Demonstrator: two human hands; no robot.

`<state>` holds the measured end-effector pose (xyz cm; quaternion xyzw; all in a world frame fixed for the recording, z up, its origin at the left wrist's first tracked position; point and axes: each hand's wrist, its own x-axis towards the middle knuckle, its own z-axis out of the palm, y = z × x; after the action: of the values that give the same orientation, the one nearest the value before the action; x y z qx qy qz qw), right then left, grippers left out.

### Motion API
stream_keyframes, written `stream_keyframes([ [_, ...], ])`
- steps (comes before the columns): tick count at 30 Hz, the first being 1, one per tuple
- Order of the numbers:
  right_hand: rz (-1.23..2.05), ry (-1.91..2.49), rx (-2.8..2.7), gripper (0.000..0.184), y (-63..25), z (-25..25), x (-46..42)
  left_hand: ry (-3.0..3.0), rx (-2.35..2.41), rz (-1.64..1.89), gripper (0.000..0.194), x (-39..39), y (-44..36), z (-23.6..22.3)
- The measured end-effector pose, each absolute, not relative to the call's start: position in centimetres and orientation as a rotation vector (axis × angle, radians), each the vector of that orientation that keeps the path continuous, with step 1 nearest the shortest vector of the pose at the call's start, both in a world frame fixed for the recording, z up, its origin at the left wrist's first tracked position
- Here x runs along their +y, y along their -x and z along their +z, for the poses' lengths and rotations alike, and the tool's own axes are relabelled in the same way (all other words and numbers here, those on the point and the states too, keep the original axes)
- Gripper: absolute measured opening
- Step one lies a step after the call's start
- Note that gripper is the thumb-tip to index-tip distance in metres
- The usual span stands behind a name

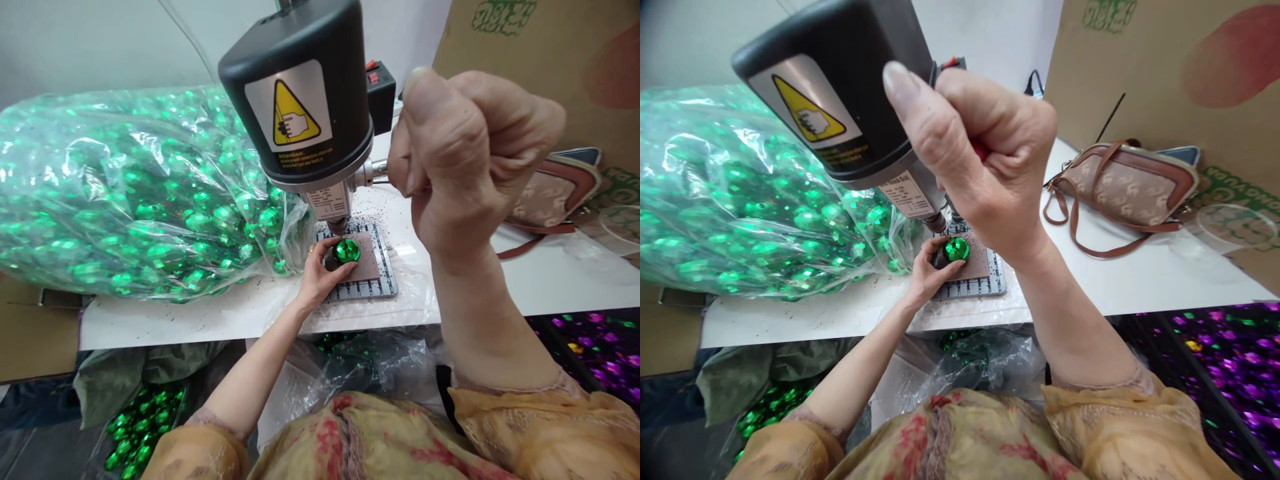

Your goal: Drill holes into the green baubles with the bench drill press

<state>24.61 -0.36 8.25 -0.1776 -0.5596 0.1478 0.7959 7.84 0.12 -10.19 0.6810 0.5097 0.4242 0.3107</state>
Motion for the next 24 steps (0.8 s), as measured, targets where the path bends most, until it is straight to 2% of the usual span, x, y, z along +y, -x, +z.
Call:
stream_keyframes([
  [8, 0.291, 0.397, -1.241, 0.051, -25.0, 6.8, -0.8, -1.710, 1.248, 1.114, 0.057, 0.2, -7.9, -10.6],
  [19, 0.125, 0.301, -1.269, 0.056, -25.1, 4.7, 0.2, -1.727, 1.226, 1.120, 0.055, -0.1, -8.0, -10.3],
  [24, 0.027, 0.224, -1.253, 0.053, -25.0, 3.4, 0.7, -1.738, 1.234, 1.126, 0.056, 0.0, -8.0, -10.4],
])
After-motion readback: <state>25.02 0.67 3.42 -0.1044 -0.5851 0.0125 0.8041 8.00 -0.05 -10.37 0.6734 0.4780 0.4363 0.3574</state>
